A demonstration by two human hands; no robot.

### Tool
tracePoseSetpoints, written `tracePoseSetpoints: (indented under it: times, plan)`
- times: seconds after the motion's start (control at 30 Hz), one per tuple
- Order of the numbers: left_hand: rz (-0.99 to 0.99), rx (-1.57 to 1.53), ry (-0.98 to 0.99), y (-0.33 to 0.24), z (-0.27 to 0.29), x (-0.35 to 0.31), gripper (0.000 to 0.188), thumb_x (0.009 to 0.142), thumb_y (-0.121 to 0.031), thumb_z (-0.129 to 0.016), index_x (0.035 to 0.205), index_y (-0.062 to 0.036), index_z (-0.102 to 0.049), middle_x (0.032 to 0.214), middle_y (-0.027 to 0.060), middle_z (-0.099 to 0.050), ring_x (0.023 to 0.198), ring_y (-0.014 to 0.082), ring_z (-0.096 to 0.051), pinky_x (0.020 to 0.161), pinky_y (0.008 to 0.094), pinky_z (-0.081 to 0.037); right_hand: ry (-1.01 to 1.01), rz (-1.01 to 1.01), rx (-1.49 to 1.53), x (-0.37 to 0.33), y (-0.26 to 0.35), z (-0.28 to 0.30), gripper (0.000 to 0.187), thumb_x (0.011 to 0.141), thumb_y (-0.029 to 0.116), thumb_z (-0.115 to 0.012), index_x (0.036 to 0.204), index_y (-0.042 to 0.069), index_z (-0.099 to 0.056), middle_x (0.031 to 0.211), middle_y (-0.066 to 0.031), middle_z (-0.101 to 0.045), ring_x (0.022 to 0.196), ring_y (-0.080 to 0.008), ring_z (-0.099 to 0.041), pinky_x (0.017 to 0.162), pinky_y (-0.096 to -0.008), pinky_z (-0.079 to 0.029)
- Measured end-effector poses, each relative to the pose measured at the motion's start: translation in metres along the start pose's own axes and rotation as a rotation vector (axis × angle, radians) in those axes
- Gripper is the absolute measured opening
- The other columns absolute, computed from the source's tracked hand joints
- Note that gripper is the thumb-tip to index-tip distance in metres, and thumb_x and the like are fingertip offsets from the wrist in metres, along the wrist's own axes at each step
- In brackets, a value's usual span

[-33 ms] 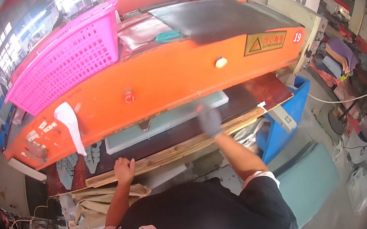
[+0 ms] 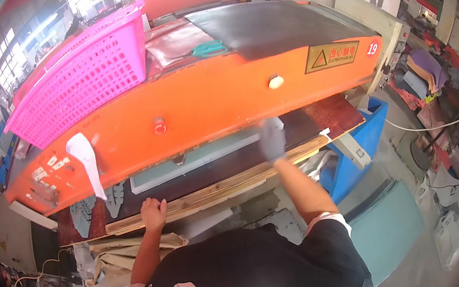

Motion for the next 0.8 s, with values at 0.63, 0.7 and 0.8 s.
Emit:
tracePoseSetpoints:
  times: [0.63, 0.7, 0.8]
  plan:
    - [-0.076, 0.095, -0.153, 0.054, -0.033, 0.057, 0.016, 0.071, -0.017, -0.062, 0.066, -0.0067, -0.05, 0.074, 0.0119, -0.05, 0.073, 0.0334, -0.052, 0.064, 0.0441, -0.044, 0.596, 0.524, -0.5, -0.069, -0.034, -0.149, 0.026, 0.077, 0.038, -0.062, 0.071, 0.012, -0.062, 0.071, -0.0084, -0.057, 0.065, -0.0289, -0.055, 0.061, -0.0419, -0.044]
    - [-0.057, 0.058, -0.143, 0.054, -0.035, 0.058, 0.018, 0.071, -0.018, -0.062, 0.064, -0.007, -0.05, 0.072, 0.0108, -0.051, 0.073, 0.0326, -0.053, 0.063, 0.0438, -0.044, 0.644, 0.538, -0.519, -0.074, -0.034, -0.153, 0.026, 0.078, 0.038, -0.059, 0.071, 0.013, -0.063, 0.073, -0.0085, -0.057, 0.068, -0.0291, -0.055, 0.062, -0.0424, -0.044]
    - [0.031, 0.019, -0.1, 0.059, -0.04, 0.063, 0.021, 0.071, -0.02, -0.063, 0.06, -0.0076, -0.05, 0.07, 0.0098, -0.051, 0.073, 0.0317, -0.053, 0.063, 0.0432, -0.044, 0.647, 0.51, -0.568, -0.074, -0.038, -0.151, 0.02, 0.074, 0.033, -0.066, 0.076, 0.013, -0.064, 0.076, -0.0103, -0.058, 0.071, -0.0319, -0.056, 0.064, -0.0436, -0.044]
Point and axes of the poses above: each hand's wrist, its own x-axis towards the middle knuckle, its own z-axis out of the back of the hand, y = z × x, the point moved 9 cm from there along x, towards the middle knuckle
